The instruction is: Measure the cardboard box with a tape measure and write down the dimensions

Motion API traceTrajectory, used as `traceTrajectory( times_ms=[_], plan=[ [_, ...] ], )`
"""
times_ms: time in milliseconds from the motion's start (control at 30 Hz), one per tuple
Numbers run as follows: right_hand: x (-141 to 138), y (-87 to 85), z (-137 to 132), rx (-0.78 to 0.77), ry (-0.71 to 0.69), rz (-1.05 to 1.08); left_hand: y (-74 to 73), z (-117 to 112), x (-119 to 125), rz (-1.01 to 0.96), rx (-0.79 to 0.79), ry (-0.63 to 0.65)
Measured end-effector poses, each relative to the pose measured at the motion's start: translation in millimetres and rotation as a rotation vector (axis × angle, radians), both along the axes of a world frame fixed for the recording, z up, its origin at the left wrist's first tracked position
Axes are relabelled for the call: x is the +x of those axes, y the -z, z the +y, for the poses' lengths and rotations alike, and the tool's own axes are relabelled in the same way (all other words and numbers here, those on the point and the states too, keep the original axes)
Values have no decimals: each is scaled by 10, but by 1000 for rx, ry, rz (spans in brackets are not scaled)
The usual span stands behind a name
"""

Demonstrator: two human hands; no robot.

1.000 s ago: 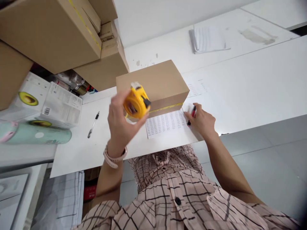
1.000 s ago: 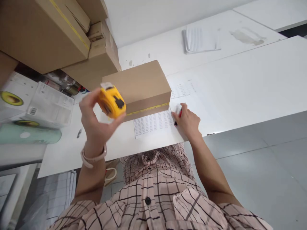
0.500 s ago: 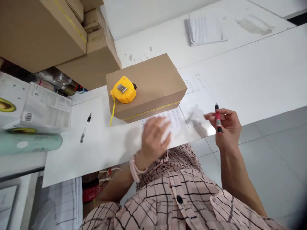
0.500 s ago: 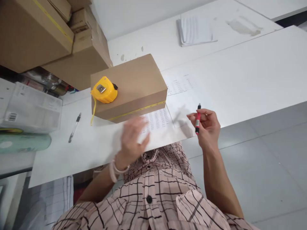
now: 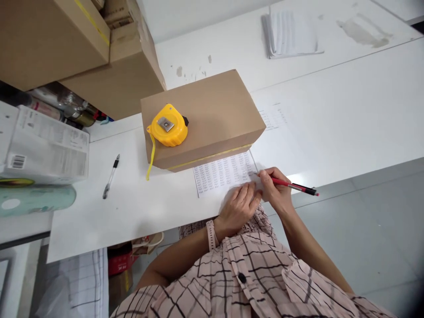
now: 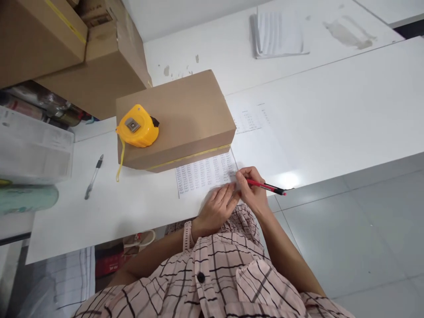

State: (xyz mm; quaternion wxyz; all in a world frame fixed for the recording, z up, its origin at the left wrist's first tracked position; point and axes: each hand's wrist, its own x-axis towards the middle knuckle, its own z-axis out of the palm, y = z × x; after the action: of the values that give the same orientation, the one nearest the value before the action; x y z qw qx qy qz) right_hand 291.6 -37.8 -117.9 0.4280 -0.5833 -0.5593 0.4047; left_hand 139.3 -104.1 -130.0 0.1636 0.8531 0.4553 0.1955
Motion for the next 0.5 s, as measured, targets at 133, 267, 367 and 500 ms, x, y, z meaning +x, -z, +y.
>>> traceTrajectory(
  times_ms=[133, 267, 367, 500],
  plan=[
    [11, 37, 20, -68, -70, 48, 13, 25, 4, -23, -64, 3],
    [-6, 64, 21, -33, 19, -84, 67, 34, 12, -131, -115, -17],
    [-24, 94, 3, 9, 84, -111, 90, 49, 14, -94, -82, -5],
    [-24, 128, -10, 17, 89, -131, 89, 65, 5, 80, 97, 20]
  ],
)
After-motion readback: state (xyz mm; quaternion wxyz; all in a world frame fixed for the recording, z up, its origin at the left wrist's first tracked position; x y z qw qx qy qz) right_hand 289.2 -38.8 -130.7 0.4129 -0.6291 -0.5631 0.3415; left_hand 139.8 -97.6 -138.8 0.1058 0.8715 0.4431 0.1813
